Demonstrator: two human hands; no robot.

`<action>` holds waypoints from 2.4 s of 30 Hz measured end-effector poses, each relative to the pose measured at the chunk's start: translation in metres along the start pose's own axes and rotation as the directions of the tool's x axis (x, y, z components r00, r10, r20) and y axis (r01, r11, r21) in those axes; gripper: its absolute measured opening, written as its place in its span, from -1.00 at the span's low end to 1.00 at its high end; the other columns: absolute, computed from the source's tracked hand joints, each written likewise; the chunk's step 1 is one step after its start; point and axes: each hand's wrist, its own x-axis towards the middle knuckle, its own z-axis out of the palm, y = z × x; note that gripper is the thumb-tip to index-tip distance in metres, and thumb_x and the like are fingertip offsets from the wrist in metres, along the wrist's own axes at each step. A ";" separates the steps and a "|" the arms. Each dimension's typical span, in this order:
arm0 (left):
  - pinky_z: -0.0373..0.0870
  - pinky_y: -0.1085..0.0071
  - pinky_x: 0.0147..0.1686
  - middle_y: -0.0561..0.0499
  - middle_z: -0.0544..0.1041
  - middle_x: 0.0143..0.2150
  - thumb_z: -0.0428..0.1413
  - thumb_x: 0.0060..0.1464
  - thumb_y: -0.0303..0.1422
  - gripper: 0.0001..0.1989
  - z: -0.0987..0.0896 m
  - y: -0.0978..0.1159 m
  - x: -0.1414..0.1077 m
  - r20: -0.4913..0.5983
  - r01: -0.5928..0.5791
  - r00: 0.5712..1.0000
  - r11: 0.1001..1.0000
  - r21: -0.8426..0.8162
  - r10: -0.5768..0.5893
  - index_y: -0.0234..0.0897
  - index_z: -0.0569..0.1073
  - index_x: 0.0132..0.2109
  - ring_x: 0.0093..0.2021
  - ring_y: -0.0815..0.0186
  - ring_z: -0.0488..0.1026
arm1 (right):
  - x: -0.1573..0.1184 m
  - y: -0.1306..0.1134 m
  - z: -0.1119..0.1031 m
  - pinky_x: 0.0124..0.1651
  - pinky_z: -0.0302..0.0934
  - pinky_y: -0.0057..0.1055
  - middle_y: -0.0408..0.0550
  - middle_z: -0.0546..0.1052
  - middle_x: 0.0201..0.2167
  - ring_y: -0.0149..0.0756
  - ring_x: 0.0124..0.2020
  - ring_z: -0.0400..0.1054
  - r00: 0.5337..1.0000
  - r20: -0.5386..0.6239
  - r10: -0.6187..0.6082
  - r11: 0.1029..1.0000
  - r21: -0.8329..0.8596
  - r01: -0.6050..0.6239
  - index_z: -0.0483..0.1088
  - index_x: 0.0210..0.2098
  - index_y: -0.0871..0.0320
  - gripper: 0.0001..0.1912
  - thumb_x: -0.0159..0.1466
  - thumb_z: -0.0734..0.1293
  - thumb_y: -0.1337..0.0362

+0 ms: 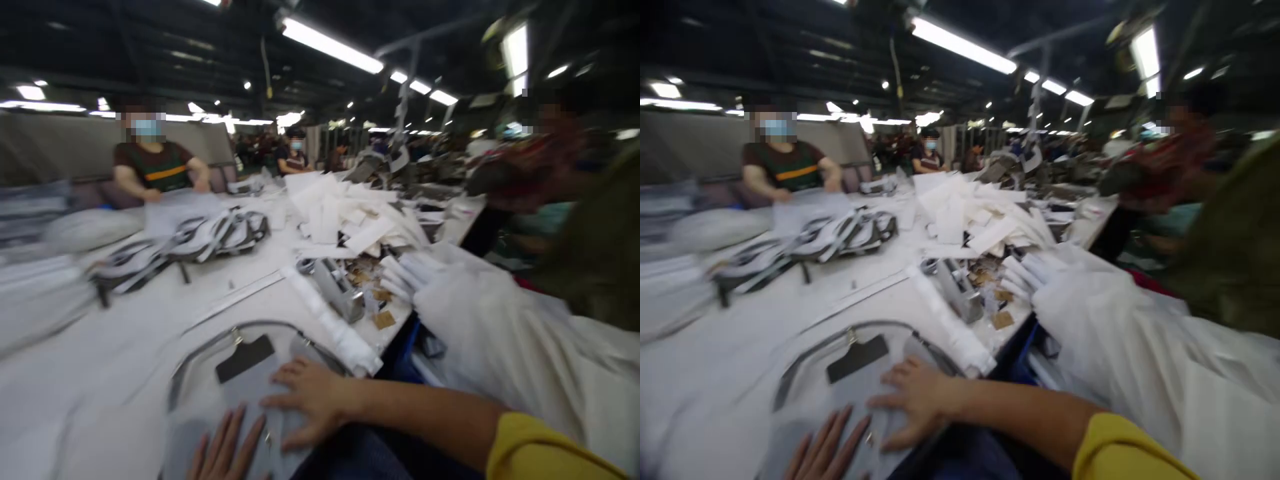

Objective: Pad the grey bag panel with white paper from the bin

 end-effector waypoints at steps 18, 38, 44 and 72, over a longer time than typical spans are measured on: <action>-0.18 -0.19 0.36 -0.08 -0.12 0.48 -0.02 0.26 0.00 -0.35 -0.036 0.025 -0.027 0.236 0.284 0.944 0.929 -0.236 -0.229 -0.05 0.05 0.40 0.45 0.01 -0.18 | -0.009 0.014 0.030 0.40 -0.18 0.13 -0.01 -0.03 0.45 0.05 0.43 -0.12 0.993 -0.102 -0.057 0.988 0.134 0.071 0.08 0.37 -0.04 -0.32 0.33 0.21 -0.12; 0.08 0.41 0.33 0.11 0.42 0.22 -0.09 0.38 -0.27 -0.67 -0.007 -0.024 -0.028 -0.023 0.084 0.996 0.992 -0.093 -0.086 -0.14 0.41 0.18 0.26 0.38 0.28 | 0.005 0.055 0.054 0.14 0.31 -0.26 -0.07 0.45 0.18 -0.23 0.23 0.28 0.947 -0.251 -0.200 0.979 -0.010 0.204 0.19 0.32 0.08 -0.48 0.44 0.10 0.05; 0.34 0.34 0.06 0.07 0.55 0.05 -0.07 0.36 -0.15 -0.63 -0.019 -0.045 0.005 0.039 0.323 0.946 0.927 -0.193 -0.321 -0.24 0.46 0.10 -0.01 0.30 0.47 | 0.035 0.052 0.034 0.23 0.21 -0.08 0.02 0.52 0.08 -0.19 0.08 0.38 0.978 -0.209 -0.018 1.000 0.015 0.021 0.34 0.19 0.16 -0.60 0.45 0.09 0.23; 0.39 0.14 -0.16 -0.03 0.40 -0.35 0.02 0.29 -0.14 -0.71 -0.031 -0.056 0.013 0.196 0.359 0.931 0.865 -0.350 -0.307 -0.32 0.40 -0.15 -0.29 0.15 0.36 | 0.056 0.061 0.008 -0.20 0.10 -0.21 -0.08 0.45 -0.38 -0.16 -0.33 0.31 0.999 -0.004 -0.047 0.989 0.143 0.047 0.35 -0.29 0.12 -0.77 0.36 0.26 0.10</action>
